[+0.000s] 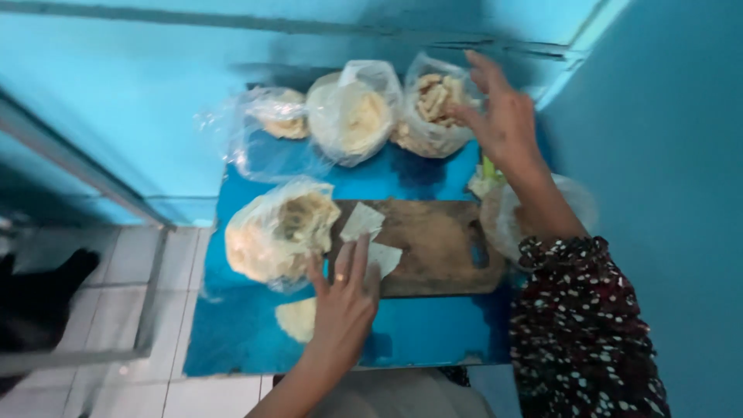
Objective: The person sits at a small blue table and assembles filled snacks by hand. They take flat wrapper pieces from a plastic bag, place brown filling from a bowl onto a wrapper, fold the wrapper over the filling, and set the folded snack aside, repeating the cycle.
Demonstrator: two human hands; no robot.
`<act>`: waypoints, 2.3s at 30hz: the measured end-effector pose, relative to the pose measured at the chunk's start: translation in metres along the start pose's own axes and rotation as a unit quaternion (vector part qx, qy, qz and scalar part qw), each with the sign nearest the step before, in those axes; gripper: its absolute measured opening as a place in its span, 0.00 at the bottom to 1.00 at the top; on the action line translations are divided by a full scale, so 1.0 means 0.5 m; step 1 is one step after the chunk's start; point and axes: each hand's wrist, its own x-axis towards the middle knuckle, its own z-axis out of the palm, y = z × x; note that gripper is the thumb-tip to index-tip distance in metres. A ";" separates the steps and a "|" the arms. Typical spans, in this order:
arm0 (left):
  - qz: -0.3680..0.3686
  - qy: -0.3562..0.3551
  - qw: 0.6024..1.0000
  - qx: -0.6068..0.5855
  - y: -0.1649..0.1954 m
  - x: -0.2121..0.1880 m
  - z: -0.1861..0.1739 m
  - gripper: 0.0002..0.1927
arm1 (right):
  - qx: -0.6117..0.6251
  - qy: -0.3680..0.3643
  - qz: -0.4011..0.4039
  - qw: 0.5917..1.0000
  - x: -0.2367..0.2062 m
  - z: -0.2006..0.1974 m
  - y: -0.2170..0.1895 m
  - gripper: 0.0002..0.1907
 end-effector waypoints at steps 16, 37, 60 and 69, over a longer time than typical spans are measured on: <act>0.011 0.016 0.999 -0.041 -0.002 0.017 0.003 0.09 | -0.147 -0.338 0.086 0.926 -0.318 -0.139 0.115 0.25; -0.231 0.037 0.970 -0.073 -0.009 0.003 -0.017 0.10 | 0.405 -0.246 0.449 0.757 -0.286 0.023 -0.078 0.29; -0.199 0.017 0.976 -0.081 -0.008 0.000 -0.004 0.04 | 0.010 -0.106 -0.050 0.993 -0.387 0.054 -0.221 0.20; -0.183 0.002 0.978 -0.101 0.012 0.005 -0.004 0.08 | -0.152 -0.101 0.078 0.980 -0.293 -0.206 0.009 0.13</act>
